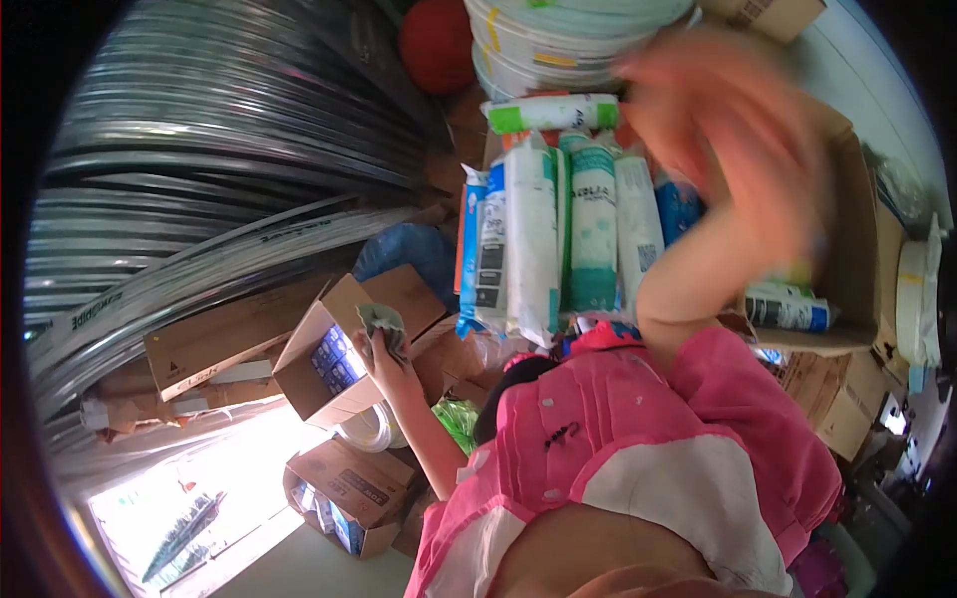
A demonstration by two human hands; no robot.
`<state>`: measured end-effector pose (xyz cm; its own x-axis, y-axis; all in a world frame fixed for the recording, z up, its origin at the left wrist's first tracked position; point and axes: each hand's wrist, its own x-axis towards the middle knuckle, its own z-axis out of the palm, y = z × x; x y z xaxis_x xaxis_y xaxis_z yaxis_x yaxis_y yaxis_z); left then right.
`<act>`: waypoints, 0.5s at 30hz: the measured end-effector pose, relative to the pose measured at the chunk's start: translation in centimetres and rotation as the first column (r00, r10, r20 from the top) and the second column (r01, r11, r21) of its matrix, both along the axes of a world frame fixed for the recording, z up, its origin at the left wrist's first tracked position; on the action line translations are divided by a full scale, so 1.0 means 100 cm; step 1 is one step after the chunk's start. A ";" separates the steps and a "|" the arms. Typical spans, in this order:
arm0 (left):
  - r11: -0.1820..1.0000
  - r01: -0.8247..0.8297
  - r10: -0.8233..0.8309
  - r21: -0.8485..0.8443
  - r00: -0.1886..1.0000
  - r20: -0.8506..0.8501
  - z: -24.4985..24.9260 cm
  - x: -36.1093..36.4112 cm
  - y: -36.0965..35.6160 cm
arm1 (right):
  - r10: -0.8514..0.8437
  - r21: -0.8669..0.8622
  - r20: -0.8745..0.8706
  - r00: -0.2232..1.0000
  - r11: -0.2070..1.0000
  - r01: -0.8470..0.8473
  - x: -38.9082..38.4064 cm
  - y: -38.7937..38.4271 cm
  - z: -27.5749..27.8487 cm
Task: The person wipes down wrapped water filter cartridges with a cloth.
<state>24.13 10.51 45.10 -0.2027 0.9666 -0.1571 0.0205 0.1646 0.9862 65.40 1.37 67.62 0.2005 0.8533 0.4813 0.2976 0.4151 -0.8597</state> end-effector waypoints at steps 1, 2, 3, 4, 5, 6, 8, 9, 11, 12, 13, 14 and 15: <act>0.993 0.095 -0.084 0.076 0.987 -0.135 -0.001 -0.003 0.000 | -0.235 0.034 -0.085 0.968 0.971 0.239 -0.045 -0.035 0.020; 0.971 0.186 -0.141 0.150 0.953 -0.268 -0.002 -0.005 0.001 | -0.414 0.027 -0.079 0.907 0.909 0.417 -0.075 -0.043 0.032; 0.911 0.312 -0.199 0.268 0.905 -0.376 -0.008 0.006 0.020 | -0.575 0.006 -0.077 0.814 0.816 0.577 -0.105 -0.052 0.045; 0.910 0.329 -0.233 0.254 0.909 -0.345 0.005 0.020 0.020 | -0.403 0.026 -0.021 0.915 0.915 0.403 -0.099 -0.072 0.047; 0.907 0.346 -0.265 0.239 0.912 -0.313 0.019 0.035 0.019 | -0.217 0.021 0.028 0.976 0.976 0.216 -0.092 -0.095 0.048; 0.905 0.362 -0.296 0.224 0.913 -0.280 0.032 0.050 0.019 | -0.020 0.018 0.084 0.996 1.000 0.018 -0.081 -0.114 0.048; 0.918 0.355 -0.340 0.175 0.934 -0.110 0.038 0.063 0.024 | 0.285 0.058 0.156 0.946 0.953 -0.297 -0.070 -0.132 0.048; 0.804 0.512 -0.318 0.302 0.800 -0.508 0.033 0.062 0.023 | 0.387 0.104 0.170 0.906 0.907 -0.407 -0.069 -0.136 0.047; 0.863 0.457 -0.451 0.216 0.889 -0.079 0.038 0.071 0.016 | 0.393 0.367 0.134 0.910 0.833 -0.414 -0.082 -0.122 0.035; 0.879 0.444 -0.469 0.173 0.870 0.151 0.040 0.078 0.018 | 0.391 0.496 0.123 0.912 0.772 -0.397 -0.088 -0.112 0.028; 0.875 0.457 -0.485 0.161 0.824 0.294 0.032 0.079 0.021 | 0.388 0.615 0.108 0.915 0.697 -0.368 -0.093 -0.104 0.022; 0.851 0.492 -0.519 0.183 0.737 0.432 0.028 0.077 0.022 | 0.370 0.668 0.112 0.922 0.659 -0.345 -0.095 -0.104 0.018; 0.827 0.524 -0.538 0.204 0.632 0.558 0.030 0.075 0.020 | 0.349 0.718 0.114 0.930 0.618 -0.320 -0.097 -0.104 0.014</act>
